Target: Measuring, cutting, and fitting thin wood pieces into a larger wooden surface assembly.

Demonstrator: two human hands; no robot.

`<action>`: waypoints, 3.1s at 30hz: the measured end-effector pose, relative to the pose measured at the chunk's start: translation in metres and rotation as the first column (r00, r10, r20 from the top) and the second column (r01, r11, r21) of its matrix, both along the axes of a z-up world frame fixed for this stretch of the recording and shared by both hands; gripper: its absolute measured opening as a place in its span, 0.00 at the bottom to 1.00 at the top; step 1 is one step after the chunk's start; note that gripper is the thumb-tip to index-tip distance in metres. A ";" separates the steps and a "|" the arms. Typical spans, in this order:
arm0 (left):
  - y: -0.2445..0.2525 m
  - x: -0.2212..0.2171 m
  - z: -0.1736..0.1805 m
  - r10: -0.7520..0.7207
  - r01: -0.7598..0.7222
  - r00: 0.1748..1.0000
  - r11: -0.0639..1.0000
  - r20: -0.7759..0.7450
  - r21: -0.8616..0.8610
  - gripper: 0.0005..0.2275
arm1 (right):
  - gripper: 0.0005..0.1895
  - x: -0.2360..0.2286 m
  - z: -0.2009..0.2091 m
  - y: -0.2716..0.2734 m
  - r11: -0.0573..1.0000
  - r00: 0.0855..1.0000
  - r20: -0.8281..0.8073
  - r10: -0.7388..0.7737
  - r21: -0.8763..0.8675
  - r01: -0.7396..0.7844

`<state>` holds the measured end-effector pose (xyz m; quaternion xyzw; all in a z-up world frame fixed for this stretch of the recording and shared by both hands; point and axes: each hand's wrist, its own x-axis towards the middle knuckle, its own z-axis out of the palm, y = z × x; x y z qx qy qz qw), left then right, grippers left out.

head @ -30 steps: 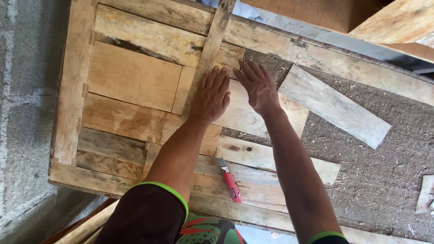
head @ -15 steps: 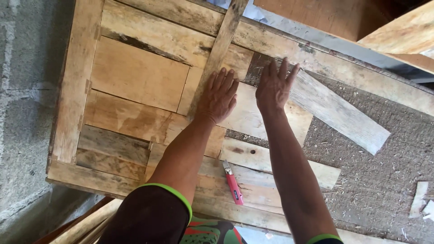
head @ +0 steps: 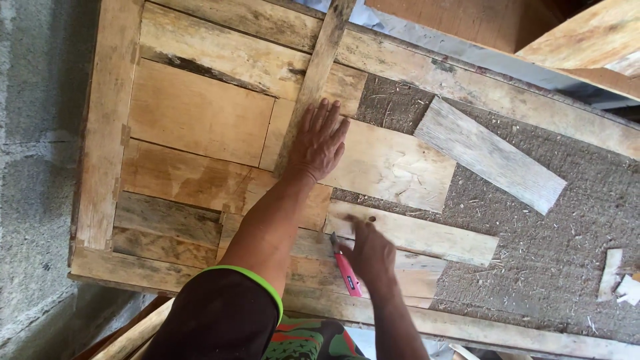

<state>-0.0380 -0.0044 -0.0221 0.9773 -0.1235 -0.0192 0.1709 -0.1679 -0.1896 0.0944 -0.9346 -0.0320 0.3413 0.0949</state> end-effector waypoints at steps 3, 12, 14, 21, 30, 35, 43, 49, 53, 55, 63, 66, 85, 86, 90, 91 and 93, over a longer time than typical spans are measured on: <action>-0.001 -0.001 0.000 0.005 -0.005 1.000 1.000 0.019 0.018 0.25 | 0.30 -0.032 0.008 0.006 0.999 0.999 -0.014 -0.052 -0.005 0.052; -0.004 0.004 0.007 -0.030 0.051 0.995 0.974 -0.096 0.219 0.27 | 0.21 -0.091 -0.010 -0.003 0.989 0.990 0.058 -0.129 0.084 0.124; -0.003 0.003 0.002 -0.030 0.046 0.995 0.982 -0.092 0.181 0.26 | 0.19 -0.094 -0.004 -0.005 0.975 0.979 0.095 -0.180 0.147 0.165; -0.001 0.000 0.001 -0.022 0.023 1.000 0.998 -0.020 0.059 0.24 | 0.17 -0.087 -0.032 -0.039 0.635 0.791 -0.122 -0.599 0.529 0.563; -0.001 -0.001 0.004 -0.004 0.003 1.000 1.000 0.011 0.030 0.25 | 0.27 0.060 -0.019 0.029 0.764 0.837 0.219 -0.502 0.566 0.309; 0.001 -0.001 0.001 0.002 -0.002 1.000 1.000 0.006 0.008 0.24 | 0.21 0.098 -0.051 0.058 0.913 0.827 0.444 -0.346 0.360 0.189; -0.001 0.001 -0.004 0.016 -0.017 1.000 0.998 -0.009 -0.059 0.25 | 0.14 0.121 -0.063 0.075 0.934 0.863 0.370 -0.343 0.230 0.272; -0.001 0.002 -0.003 0.020 -0.020 1.000 0.999 0.006 -0.030 0.25 | 0.13 0.119 -0.064 0.078 0.934 0.836 0.424 -0.347 0.233 0.269; 0.001 0.001 -0.002 0.018 -0.018 1.000 0.998 -0.002 -0.063 0.25 | 0.14 0.116 -0.066 0.077 0.935 0.821 0.460 -0.338 0.267 0.235; 0.001 0.000 -0.005 0.016 -0.016 1.000 0.997 0.002 -0.074 0.25 | 0.14 0.116 -0.058 0.081 0.937 0.817 0.470 -0.334 0.256 0.236; 0.003 0.000 -0.006 0.020 -0.014 0.999 0.989 0.037 -0.150 0.24 | 0.12 0.127 -0.034 0.088 0.957 0.882 0.376 -0.284 0.165 0.238; 0.003 0.000 -0.005 0.034 -0.027 0.999 0.987 0.043 -0.160 0.23 | 0.12 0.126 -0.045 0.079 0.976 0.886 0.419 -0.201 0.159 0.146; 0.000 0.001 -0.007 0.001 0.003 0.999 0.997 0.046 -0.083 0.28 | 0.16 0.171 -0.007 0.061 0.987 0.986 0.095 -0.137 0.098 0.127; 0.001 0.001 -0.005 0.002 0.000 1.000 0.998 0.027 -0.067 0.27 | 0.16 0.166 -0.008 0.067 0.996 0.988 0.129 -0.087 0.005 0.087; -0.001 0.001 -0.005 0.005 -0.004 1.000 0.999 0.029 -0.037 0.29 | 0.15 0.152 -0.016 0.066 0.996 0.969 0.236 -0.077 -0.017 0.083; 0.001 0.003 -0.002 0.008 -0.007 0.999 0.999 0.031 -0.033 0.29 | 0.15 0.154 -0.011 0.064 0.997 0.968 0.238 -0.074 -0.013 0.080; 0.002 0.002 0.000 -0.010 0.010 1.000 1.000 0.022 -0.025 0.27 | 0.19 0.152 -0.004 0.058 0.966 0.903 0.386 -0.186 -0.094 0.239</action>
